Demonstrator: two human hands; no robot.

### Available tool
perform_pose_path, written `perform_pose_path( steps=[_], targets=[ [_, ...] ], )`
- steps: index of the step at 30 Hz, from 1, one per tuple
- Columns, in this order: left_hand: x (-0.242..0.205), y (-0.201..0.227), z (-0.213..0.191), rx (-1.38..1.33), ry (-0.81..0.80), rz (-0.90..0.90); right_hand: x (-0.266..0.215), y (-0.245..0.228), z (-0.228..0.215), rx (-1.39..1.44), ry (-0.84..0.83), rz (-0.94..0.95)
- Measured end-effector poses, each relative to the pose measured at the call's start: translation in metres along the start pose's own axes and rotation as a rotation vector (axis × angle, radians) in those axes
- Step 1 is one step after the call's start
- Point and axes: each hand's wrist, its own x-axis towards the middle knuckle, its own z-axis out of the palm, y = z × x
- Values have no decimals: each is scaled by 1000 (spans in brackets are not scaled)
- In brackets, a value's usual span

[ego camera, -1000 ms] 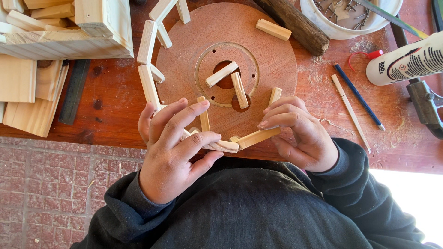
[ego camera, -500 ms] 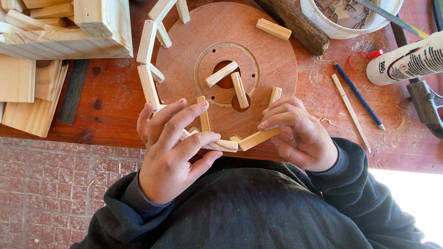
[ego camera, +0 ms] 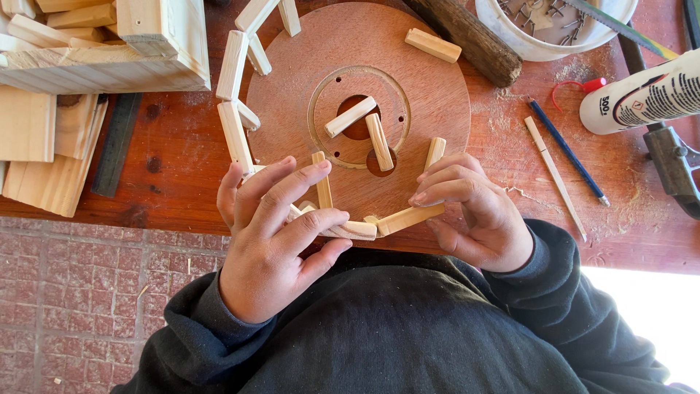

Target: The person applies wood glue to small wooden blocks and joins them to a circular wooden base, forming a ring-like structure. The person repeatedly picks up blocks, applies glue, and presses them into place around the base.

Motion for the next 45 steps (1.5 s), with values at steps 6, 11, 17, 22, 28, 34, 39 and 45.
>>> perform_pose_path(
  steps=[6, 11, 17, 22, 28, 34, 39, 45],
  targets=[
    [0, -1, -3, 8, -7, -6, 1, 0, -1, 15, -22, -7],
    [-1, 0, 0, 4, 12, 3, 1, 0, -1, 11, -19, -8],
    [0, 0, -1, 18, 20, 10, 1, 0, 0, -6, -1, -11],
    [-4, -4, -6, 30, 33, -15, -1, 2, 1, -27, 0, -11],
    [-8, -10, -12, 23, 45, -39, -3, 4, 3, -19, 13, -10],
    [-9, -9, -11, 9, 41, -47, -1, 0, 4, -35, 14, 12],
    [-9, -8, -9, 12, 38, -37, -1, 0, 4, -27, 11, 21],
    [-8, -10, -9, 3, 31, -33, -3, 3, 6, -1, 32, 9]
  ],
)
